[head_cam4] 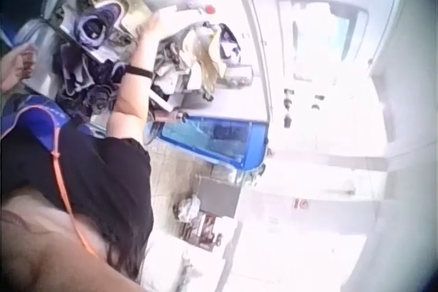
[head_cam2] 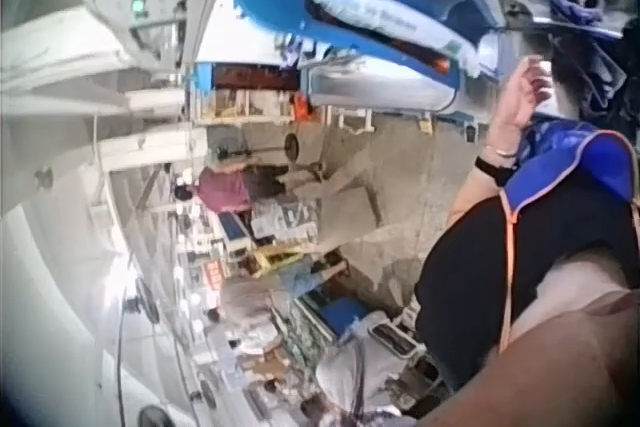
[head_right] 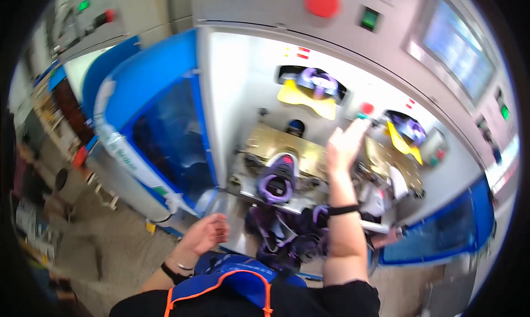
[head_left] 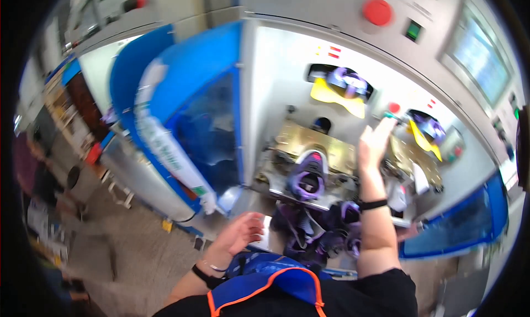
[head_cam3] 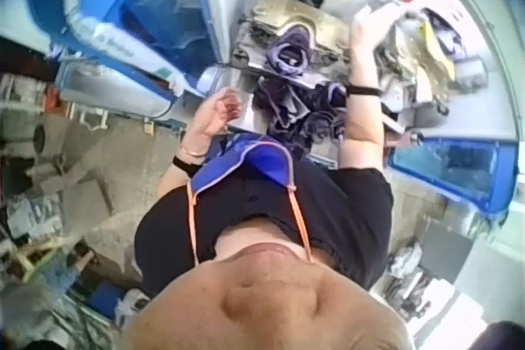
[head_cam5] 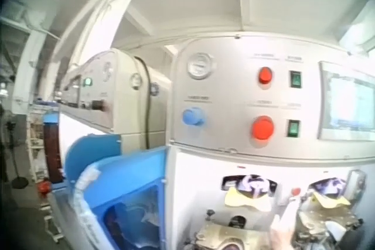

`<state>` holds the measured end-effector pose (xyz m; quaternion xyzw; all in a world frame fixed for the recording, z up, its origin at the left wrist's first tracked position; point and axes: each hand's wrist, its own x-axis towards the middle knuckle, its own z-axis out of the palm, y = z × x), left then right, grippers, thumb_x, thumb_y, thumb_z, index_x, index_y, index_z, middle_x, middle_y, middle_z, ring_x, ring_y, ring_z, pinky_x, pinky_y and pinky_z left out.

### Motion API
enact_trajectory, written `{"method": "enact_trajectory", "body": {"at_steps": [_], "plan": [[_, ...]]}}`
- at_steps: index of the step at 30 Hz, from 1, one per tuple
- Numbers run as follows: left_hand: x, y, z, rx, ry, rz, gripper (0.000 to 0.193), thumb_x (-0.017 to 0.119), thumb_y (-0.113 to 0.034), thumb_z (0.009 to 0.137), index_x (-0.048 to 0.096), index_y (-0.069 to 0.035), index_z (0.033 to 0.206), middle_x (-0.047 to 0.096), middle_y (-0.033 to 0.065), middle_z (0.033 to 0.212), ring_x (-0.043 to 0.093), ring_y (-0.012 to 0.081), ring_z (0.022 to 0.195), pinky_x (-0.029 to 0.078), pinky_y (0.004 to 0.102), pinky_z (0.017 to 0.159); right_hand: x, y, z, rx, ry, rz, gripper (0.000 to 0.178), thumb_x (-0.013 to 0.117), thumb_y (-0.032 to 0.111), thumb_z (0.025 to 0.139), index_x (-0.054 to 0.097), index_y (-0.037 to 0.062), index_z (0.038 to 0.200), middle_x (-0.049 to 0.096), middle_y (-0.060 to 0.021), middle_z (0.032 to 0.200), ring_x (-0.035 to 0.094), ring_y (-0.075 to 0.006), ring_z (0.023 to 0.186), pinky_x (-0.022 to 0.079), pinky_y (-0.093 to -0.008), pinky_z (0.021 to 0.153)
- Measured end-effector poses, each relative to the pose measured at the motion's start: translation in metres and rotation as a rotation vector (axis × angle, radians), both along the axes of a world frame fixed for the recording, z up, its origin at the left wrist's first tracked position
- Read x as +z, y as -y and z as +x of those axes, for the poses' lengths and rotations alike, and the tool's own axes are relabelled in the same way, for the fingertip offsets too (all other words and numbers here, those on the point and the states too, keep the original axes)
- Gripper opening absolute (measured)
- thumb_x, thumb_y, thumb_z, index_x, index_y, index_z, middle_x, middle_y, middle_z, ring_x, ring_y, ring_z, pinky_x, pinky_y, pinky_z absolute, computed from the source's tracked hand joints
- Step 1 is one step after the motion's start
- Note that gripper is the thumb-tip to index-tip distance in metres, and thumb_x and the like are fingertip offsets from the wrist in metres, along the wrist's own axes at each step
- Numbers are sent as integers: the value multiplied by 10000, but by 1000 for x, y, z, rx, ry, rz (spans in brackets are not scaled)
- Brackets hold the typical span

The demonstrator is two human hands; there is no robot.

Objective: Load shoe uppers into a toe-lasting or molding machine, operate the machine, and move finished components to a collection table.

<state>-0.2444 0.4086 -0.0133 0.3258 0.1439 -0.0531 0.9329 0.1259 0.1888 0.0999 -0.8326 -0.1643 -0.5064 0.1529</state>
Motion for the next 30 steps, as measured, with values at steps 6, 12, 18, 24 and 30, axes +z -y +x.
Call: {"method": "enact_trajectory", "body": {"at_steps": [6, 12, 18, 24, 30], "plan": [[5, 28, 34, -261, -28, 92, 314, 501, -382, 993, 574, -129, 1162, 651, 12, 928, 629, 122, 799, 508, 272, 697, -19, 56, 31, -33, -111, -3, 805, 571, 26, 727, 273, -12, 1475, 21, -266, 1576, 224, -417, 1424, 284, -431, 1146], [0, 39, 32, -290, -14, 97, 302, 507, -387, 990, 569, -117, 1110, 646, 15, 898, 626, 112, 760, 497, 250, 635, 2, 65, -6, 192, -140, -32, 669, 498, -63, 787, 358, 16, 1436, 171, -241, 1561, 264, -397, 1412, 343, -477, 1090], [-5, 48, 38, -340, -25, 100, 302, 513, -392, 982, 570, -121, 1104, 641, 6, 890, 624, 107, 752, 494, 251, 628, -7, 62, -149, 641, -322, 46, 279, 499, -79, 806, 602, -6, 1055, 542, -201, 1270, 549, -310, 1164, 453, -380, 952], [7, 64, 59, -604, 0, 309, 332, 535, -405, 962, 609, -110, 1097, 658, 35, 908, 651, 133, 746, 511, 254, 632, -42, 71, -238, 644, -594, 328, 124, 584, -32, 872, 663, 1, 963, 621, -88, 804, 589, -158, 692, 452, -248, 622], [-5, 69, 76, -732, 79, 231, 300, 471, -293, 1011, 602, -37, 1098, 587, 42, 694, 566, 113, 588, 489, 259, 573, -50, 93, -287, 495, -713, 283, 93, 661, 21, 829, 680, 40, 918, 643, -102, 749, 630, -194, 611, 490, -288, 564]]}}
